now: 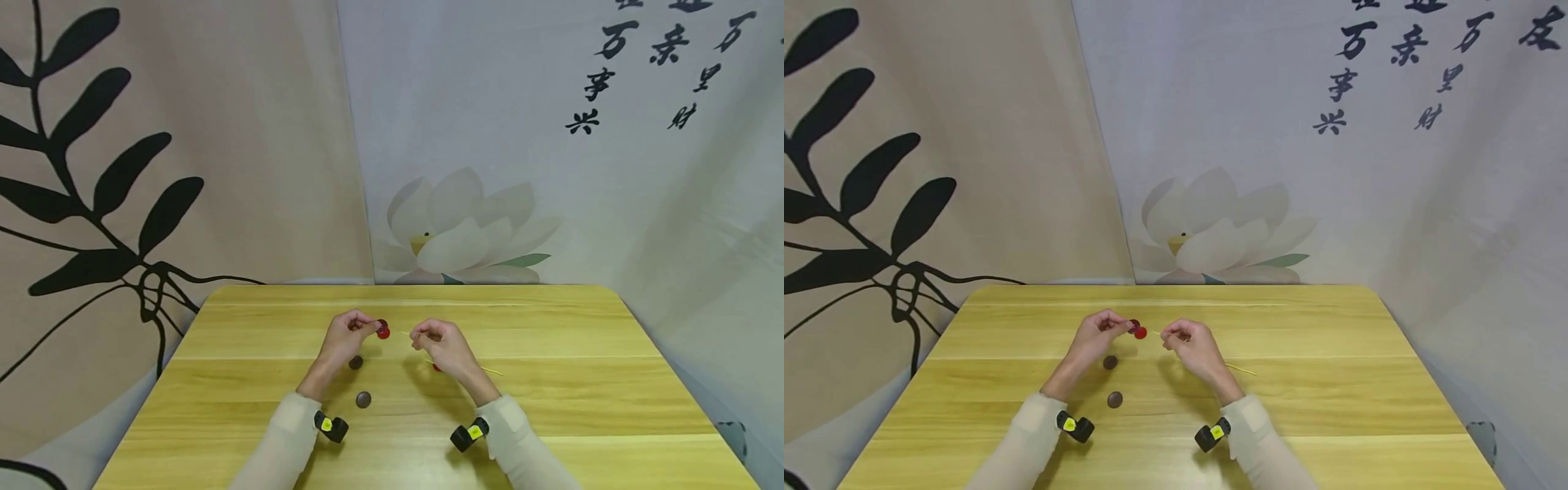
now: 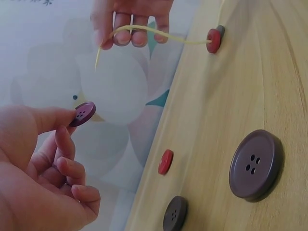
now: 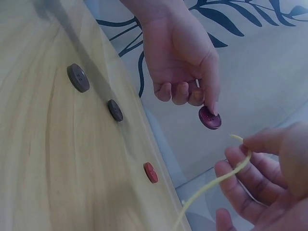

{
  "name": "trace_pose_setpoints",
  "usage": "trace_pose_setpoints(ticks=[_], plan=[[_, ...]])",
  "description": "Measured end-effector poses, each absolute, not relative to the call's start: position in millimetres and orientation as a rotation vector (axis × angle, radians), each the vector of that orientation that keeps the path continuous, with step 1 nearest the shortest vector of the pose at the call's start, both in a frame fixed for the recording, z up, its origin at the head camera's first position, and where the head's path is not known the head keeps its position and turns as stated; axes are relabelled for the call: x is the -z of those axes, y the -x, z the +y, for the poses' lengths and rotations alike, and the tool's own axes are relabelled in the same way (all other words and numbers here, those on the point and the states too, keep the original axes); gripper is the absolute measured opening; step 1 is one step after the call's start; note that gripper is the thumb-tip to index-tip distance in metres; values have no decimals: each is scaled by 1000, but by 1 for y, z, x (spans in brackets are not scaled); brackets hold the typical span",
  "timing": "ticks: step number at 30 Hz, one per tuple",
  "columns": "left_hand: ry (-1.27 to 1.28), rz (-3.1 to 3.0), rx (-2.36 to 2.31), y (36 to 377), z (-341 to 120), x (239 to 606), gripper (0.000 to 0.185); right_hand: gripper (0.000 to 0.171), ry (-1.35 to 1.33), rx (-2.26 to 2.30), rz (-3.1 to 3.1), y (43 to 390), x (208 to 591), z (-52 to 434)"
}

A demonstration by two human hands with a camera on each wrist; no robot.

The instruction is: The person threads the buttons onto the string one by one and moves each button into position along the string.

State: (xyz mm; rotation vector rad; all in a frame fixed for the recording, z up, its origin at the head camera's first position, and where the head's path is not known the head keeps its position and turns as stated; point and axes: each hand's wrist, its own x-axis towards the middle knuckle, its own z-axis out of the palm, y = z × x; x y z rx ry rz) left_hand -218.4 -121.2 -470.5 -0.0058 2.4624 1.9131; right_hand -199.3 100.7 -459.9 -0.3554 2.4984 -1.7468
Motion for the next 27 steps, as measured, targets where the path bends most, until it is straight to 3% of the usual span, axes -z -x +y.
trace_pose_setpoints(ticks=[6,15,27], plan=[[-2,2460,-1922,218,-120,471,12,14,362,1739,2482,191,442,97],[-21,2461,-1929,215,-115,468,11,11,365,1764,2475,201,464,100],[-64,2420,-1959,215,-110,468,11,11,405,1784,2437,201,464,99]])
